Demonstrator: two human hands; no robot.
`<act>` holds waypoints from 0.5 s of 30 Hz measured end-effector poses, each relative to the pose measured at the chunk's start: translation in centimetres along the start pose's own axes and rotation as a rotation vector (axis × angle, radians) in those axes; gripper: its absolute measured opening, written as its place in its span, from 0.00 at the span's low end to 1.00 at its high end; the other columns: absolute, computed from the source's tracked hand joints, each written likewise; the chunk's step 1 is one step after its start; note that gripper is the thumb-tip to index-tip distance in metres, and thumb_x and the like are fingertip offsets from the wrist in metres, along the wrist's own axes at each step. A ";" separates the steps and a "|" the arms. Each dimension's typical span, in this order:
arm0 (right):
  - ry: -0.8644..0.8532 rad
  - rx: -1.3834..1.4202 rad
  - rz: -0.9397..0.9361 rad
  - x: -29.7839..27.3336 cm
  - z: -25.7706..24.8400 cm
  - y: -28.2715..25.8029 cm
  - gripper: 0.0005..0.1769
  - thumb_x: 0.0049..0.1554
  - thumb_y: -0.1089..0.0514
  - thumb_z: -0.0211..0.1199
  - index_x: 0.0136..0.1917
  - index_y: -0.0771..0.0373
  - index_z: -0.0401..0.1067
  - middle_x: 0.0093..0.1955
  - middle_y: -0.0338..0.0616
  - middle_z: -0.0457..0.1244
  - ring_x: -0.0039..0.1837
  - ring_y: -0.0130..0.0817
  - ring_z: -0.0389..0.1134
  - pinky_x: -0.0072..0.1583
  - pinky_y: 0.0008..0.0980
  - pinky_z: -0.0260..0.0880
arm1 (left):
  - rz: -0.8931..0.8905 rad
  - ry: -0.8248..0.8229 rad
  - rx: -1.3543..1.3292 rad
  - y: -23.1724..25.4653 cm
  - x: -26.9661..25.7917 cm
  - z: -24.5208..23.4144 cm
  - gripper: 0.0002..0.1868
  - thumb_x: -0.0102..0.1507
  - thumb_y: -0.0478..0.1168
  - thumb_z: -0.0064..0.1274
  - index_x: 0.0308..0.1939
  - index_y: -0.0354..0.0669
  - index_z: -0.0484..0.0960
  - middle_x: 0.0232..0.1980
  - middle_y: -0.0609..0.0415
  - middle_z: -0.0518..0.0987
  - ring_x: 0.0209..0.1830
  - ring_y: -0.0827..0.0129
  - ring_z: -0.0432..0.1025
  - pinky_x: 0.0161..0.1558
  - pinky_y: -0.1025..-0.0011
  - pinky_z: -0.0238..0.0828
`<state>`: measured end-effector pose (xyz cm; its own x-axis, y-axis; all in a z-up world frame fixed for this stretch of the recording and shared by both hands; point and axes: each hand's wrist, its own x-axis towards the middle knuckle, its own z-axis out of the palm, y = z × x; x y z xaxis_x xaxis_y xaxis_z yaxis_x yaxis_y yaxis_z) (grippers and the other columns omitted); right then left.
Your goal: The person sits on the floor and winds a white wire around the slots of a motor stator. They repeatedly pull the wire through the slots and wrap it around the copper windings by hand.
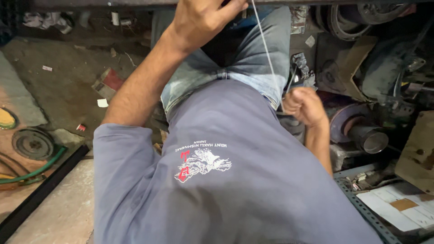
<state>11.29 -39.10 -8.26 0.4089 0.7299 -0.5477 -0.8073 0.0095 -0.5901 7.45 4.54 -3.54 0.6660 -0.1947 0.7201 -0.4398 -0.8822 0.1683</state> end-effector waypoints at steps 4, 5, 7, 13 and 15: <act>-0.030 -0.066 0.043 -0.7 2.2 -1.0 0.24 0.65 0.51 0.57 0.30 0.60 0.56 0.29 0.35 0.48 0.33 0.27 0.47 0.36 0.30 0.48 | 0.049 -0.023 -0.049 -1.0 0.0 -2.4 0.11 0.64 0.34 0.62 0.51 0.39 0.84 0.53 0.54 0.79 0.54 0.62 0.75 0.50 0.64 0.73; -0.033 -0.106 0.037 -0.6 3.0 -1.9 0.24 0.65 0.51 0.56 0.30 0.61 0.58 0.29 0.36 0.48 0.33 0.28 0.47 0.36 0.30 0.48 | 0.037 -0.016 -0.072 -1.3 0.2 -2.9 0.12 0.64 0.34 0.63 0.51 0.39 0.84 0.55 0.53 0.79 0.56 0.60 0.74 0.54 0.61 0.73; -0.052 -0.250 0.063 0.0 5.2 -3.5 0.23 0.67 0.52 0.56 0.32 0.62 0.60 0.30 0.38 0.51 0.34 0.30 0.51 0.37 0.31 0.53 | 0.005 0.000 -0.124 -1.3 0.3 -3.6 0.14 0.63 0.35 0.66 0.52 0.37 0.83 0.59 0.51 0.78 0.60 0.55 0.73 0.61 0.55 0.74; 0.031 -1.582 -0.567 5.5 15.9 -6.8 0.11 0.63 0.56 0.59 0.46 0.67 0.73 0.48 0.49 0.66 0.49 0.43 0.66 0.51 0.40 0.65 | -0.202 0.157 -0.194 3.8 1.0 -4.3 0.15 0.62 0.33 0.66 0.52 0.39 0.82 0.59 0.45 0.77 0.60 0.52 0.72 0.65 0.55 0.72; -0.023 -1.604 -0.772 6.1 19.0 -8.2 0.09 0.63 0.58 0.61 0.47 0.67 0.73 0.55 0.50 0.67 0.54 0.45 0.67 0.54 0.42 0.66 | -0.388 0.190 -0.495 7.4 1.3 -4.5 0.20 0.64 0.37 0.64 0.57 0.35 0.77 0.59 0.45 0.76 0.60 0.54 0.71 0.65 0.58 0.70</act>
